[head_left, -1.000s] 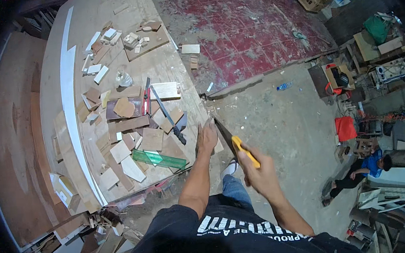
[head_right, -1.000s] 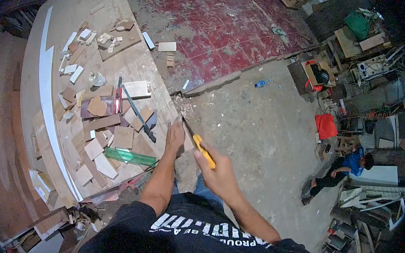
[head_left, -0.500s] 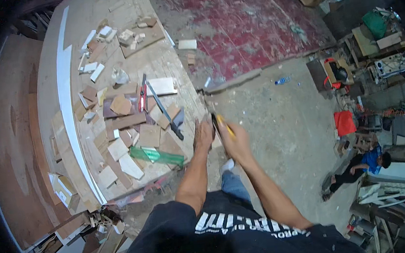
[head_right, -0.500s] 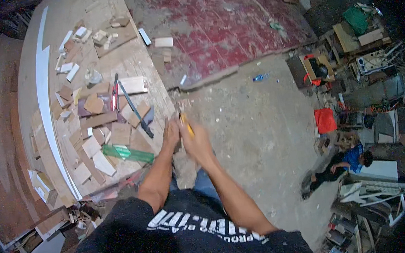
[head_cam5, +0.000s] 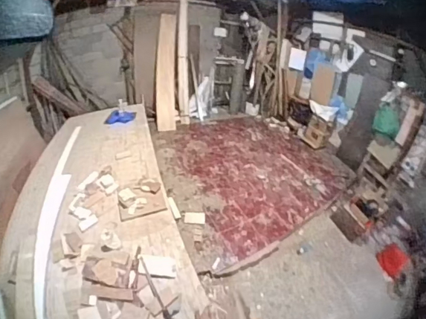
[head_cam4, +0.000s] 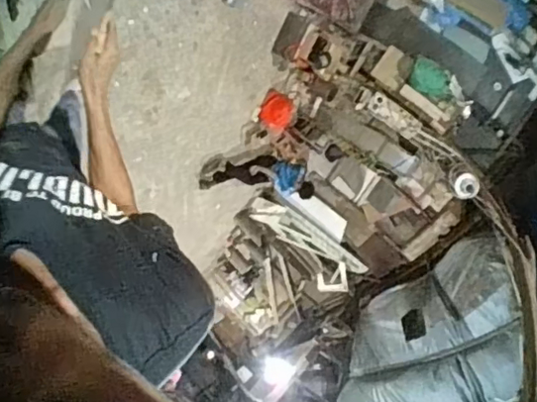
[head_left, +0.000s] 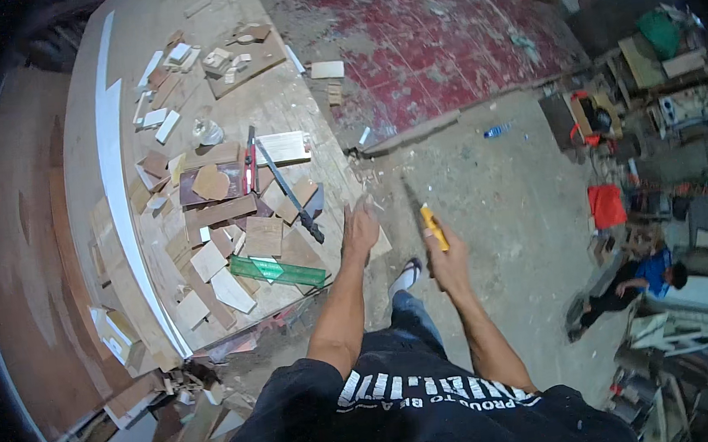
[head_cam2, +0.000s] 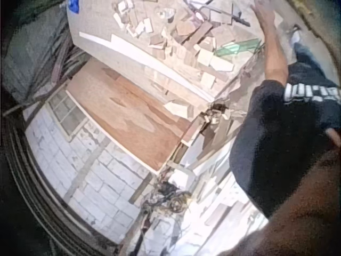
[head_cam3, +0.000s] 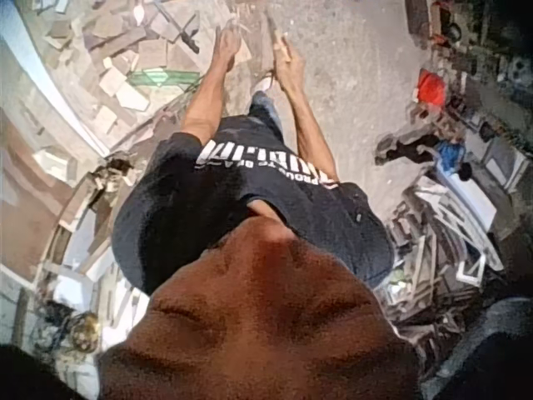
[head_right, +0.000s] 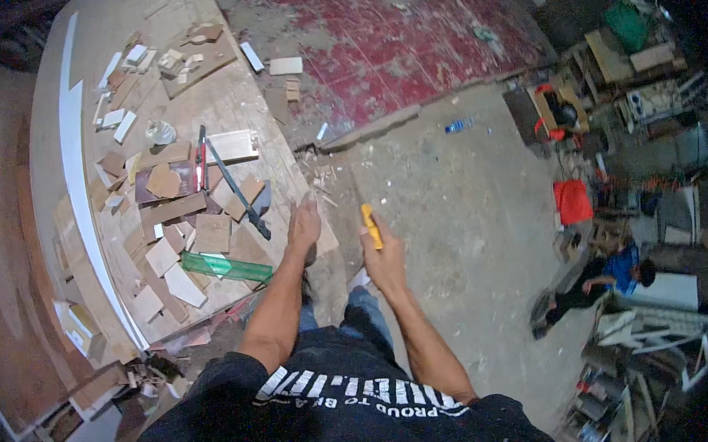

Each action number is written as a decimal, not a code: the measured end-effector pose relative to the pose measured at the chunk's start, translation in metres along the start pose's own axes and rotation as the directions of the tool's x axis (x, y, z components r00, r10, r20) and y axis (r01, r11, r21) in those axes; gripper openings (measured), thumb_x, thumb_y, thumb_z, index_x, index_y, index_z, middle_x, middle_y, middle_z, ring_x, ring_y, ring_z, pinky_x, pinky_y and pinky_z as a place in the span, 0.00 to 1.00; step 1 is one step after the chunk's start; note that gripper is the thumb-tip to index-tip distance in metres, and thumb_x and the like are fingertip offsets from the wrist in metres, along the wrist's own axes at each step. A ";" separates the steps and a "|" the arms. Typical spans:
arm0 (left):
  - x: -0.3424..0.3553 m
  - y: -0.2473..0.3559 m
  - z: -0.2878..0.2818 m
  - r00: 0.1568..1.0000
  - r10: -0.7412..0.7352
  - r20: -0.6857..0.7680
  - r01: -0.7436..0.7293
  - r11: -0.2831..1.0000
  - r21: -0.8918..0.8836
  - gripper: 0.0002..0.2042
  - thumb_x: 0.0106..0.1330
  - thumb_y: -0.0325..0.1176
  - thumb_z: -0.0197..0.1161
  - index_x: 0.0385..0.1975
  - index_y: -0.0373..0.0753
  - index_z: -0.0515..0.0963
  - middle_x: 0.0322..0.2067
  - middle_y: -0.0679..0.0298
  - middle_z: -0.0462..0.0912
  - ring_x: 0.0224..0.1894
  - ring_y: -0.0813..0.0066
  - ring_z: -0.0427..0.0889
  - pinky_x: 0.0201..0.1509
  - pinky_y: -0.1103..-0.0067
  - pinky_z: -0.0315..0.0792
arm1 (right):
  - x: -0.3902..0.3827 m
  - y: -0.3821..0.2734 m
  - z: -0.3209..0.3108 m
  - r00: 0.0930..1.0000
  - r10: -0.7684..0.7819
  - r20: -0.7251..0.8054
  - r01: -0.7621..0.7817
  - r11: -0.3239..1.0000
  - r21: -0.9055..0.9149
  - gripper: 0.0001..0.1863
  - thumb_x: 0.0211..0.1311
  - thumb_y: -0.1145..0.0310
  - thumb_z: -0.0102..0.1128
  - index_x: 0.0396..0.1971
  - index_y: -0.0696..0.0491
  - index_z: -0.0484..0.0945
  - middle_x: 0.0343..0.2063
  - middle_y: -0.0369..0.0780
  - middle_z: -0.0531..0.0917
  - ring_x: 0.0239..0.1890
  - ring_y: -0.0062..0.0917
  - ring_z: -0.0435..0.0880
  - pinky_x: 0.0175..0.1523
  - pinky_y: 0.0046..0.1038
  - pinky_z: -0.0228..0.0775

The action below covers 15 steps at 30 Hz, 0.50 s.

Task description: The person cuts a wooden block with a handsaw, turns the wooden block by hand, and continues sawing into the block.

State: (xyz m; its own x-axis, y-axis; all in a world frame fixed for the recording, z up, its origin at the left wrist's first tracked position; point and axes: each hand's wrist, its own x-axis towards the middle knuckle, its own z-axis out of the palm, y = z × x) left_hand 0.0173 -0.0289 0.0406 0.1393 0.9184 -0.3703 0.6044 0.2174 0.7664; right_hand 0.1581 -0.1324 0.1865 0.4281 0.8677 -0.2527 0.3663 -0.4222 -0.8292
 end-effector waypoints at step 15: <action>0.042 -0.063 -0.020 0.981 -0.119 0.152 0.150 0.967 -0.207 0.37 0.74 0.58 0.31 0.61 0.26 0.66 0.62 0.40 0.67 0.67 0.48 0.63 0.70 0.70 0.54 | -0.061 0.054 -0.035 0.988 0.151 0.026 -0.146 0.870 0.471 0.23 0.69 0.63 0.53 0.58 0.62 0.71 0.30 0.37 0.80 0.28 0.19 0.75 0.34 0.23 0.68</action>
State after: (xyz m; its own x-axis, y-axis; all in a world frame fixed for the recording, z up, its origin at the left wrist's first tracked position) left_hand -0.0306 0.0026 -0.0122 0.1842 0.8247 -0.5347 0.4424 0.4162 0.7944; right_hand 0.1805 -0.2177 0.1748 0.4567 0.8003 -0.3884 -0.1325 -0.3706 -0.9193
